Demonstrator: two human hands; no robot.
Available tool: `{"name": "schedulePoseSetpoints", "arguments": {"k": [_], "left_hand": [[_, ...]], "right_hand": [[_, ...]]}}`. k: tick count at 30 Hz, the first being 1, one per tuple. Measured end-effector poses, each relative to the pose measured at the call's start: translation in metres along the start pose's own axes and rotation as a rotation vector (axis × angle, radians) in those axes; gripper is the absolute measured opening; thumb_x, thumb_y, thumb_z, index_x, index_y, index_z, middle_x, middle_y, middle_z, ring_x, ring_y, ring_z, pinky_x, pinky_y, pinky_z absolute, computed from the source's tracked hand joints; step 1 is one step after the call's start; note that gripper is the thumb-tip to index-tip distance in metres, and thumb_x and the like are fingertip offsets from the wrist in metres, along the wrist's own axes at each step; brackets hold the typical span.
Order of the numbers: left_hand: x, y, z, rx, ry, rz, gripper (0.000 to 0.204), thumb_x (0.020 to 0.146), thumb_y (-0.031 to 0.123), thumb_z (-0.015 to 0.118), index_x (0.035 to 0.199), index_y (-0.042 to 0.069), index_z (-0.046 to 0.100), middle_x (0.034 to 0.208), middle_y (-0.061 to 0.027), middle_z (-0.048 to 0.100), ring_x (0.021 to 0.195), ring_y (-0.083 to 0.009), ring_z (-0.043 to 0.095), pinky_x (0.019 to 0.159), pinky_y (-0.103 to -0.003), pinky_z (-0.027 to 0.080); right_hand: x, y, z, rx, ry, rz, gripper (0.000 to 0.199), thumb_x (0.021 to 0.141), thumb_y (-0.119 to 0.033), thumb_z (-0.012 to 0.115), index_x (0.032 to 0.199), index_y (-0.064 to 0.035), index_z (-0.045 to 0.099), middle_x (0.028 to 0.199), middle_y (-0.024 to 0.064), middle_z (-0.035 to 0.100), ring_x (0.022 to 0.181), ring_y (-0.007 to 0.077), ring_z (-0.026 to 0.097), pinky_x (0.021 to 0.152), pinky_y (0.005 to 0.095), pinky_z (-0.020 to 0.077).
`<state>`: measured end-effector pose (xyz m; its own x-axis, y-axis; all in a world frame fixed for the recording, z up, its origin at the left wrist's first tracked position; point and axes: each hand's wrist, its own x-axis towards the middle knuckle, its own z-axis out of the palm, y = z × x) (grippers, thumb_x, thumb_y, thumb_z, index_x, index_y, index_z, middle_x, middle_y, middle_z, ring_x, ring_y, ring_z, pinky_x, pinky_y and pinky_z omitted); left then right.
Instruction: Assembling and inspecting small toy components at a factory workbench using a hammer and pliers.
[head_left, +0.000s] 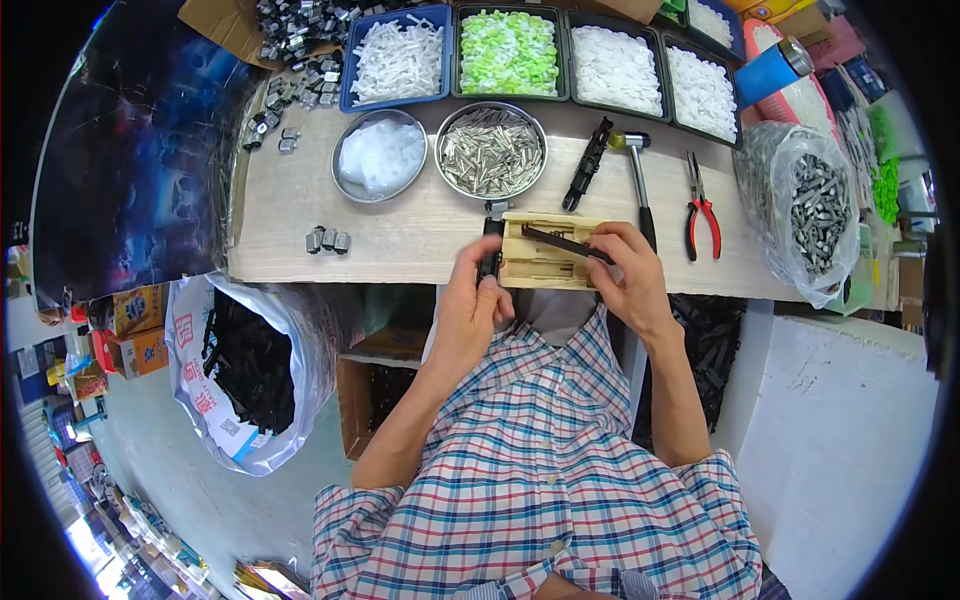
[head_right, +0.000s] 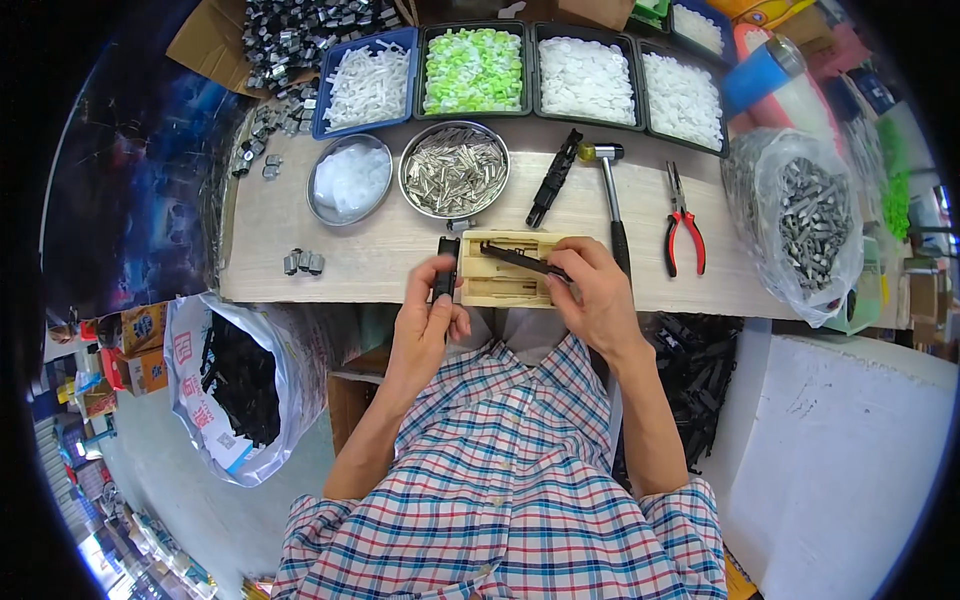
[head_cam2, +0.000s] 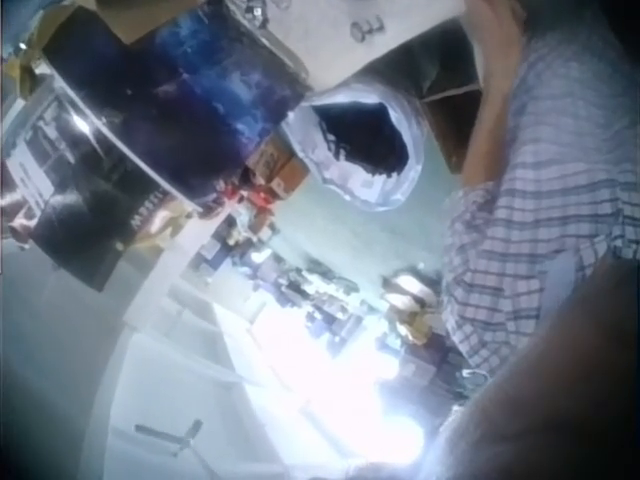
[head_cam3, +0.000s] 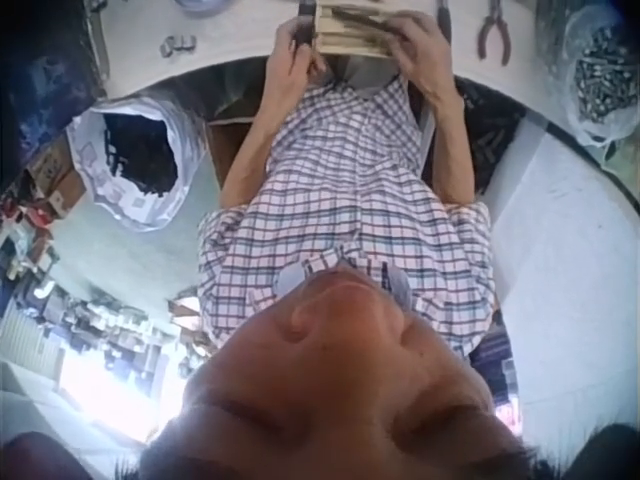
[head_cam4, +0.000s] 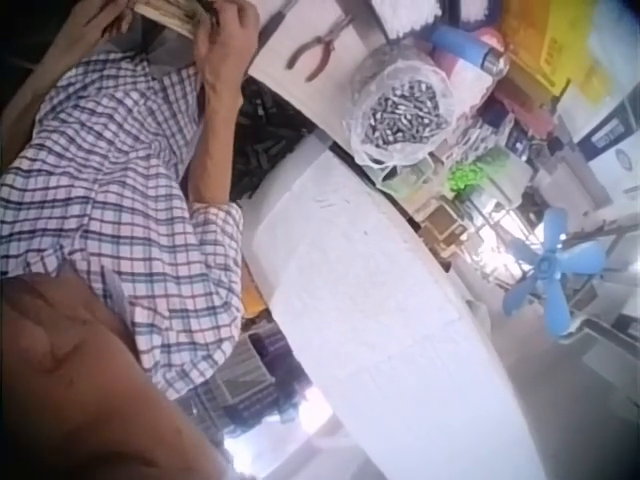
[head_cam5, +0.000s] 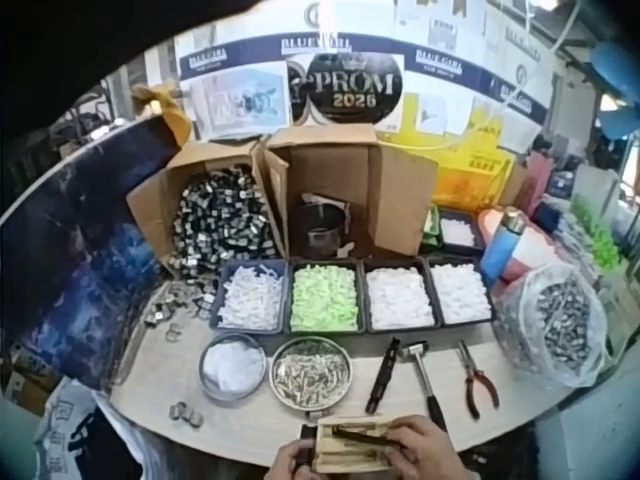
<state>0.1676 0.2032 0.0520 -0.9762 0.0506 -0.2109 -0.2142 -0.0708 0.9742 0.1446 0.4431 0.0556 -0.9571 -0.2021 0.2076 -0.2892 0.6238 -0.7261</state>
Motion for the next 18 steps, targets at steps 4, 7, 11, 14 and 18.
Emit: {"name": "schedulePoseSetpoints", "arguments": {"k": [4, 7, 11, 14, 18], "left_hand": [[0.004, -0.009, -0.011, 0.001, -0.166, -0.03, 0.034, 0.108, 0.009, 0.041, 0.138, -0.001, 0.051, 0.104, -0.0088, 0.065, 0.087, -0.0103, 0.062, 0.081, -0.024, 0.049], [0.003, -0.006, -0.012, 0.213, -0.174, 0.182, 0.037, 0.106, 0.008, 0.041, 0.141, -0.001, 0.051, 0.112, -0.0092, 0.066, 0.097, -0.0121, 0.062, 0.087, -0.024, 0.049], [-0.001, 0.005, -0.008, 0.233, -0.154, 0.147, 0.045, 0.098, -0.003, 0.048, 0.143, 0.001, 0.052, 0.116, -0.0086, 0.066, 0.105, -0.0143, 0.062, 0.091, -0.026, 0.048], [0.003, -0.007, -0.009, 0.421, -0.088, 0.258, 0.054, 0.085, -0.011, 0.058, 0.137, 0.002, 0.058, 0.114, -0.0112, 0.066, 0.101, -0.0188, 0.064, 0.09, -0.027, 0.049], [0.008, -0.011, -0.001, 1.034, -0.026, 0.576, 0.058, 0.065, -0.01, 0.069, 0.121, 0.004, 0.069, 0.11, -0.0148, 0.065, 0.103, -0.0302, 0.064, 0.092, -0.034, 0.052]], "right_hand": [[0.01, 0.0, 0.006, -0.248, 0.009, -0.153, 0.034, 0.077, 0.007, 0.07, 0.11, -0.0044, 0.07, 0.111, 0.0133, 0.064, 0.098, 0.0305, 0.063, 0.085, 0.037, 0.0532], [0.015, 0.007, 0.009, -0.357, 0.031, -0.199, 0.041, 0.074, 0.008, 0.069, 0.112, -0.007, 0.072, 0.11, 0.0127, 0.065, 0.098, 0.031, 0.063, 0.085, 0.0378, 0.053], [0.018, 0.016, 0.003, -0.326, 0.086, -0.271, 0.035, 0.079, 0.004, 0.072, 0.113, -0.006, 0.072, 0.11, 0.0116, 0.065, 0.092, 0.0267, 0.064, 0.08, 0.0353, 0.0523], [0.013, 0.014, 0.001, -0.013, 0.257, -0.015, 0.031, 0.085, 0.005, 0.068, 0.115, -0.0042, 0.072, 0.109, 0.0114, 0.065, 0.09, 0.023, 0.064, 0.078, 0.0309, 0.0518], [0.006, 0.013, -0.003, -0.003, 0.259, 0.036, 0.024, 0.093, 0.006, 0.063, 0.115, 0.0007, 0.071, 0.111, 0.01, 0.066, 0.092, 0.0168, 0.064, 0.079, 0.0244, 0.0495]]}}
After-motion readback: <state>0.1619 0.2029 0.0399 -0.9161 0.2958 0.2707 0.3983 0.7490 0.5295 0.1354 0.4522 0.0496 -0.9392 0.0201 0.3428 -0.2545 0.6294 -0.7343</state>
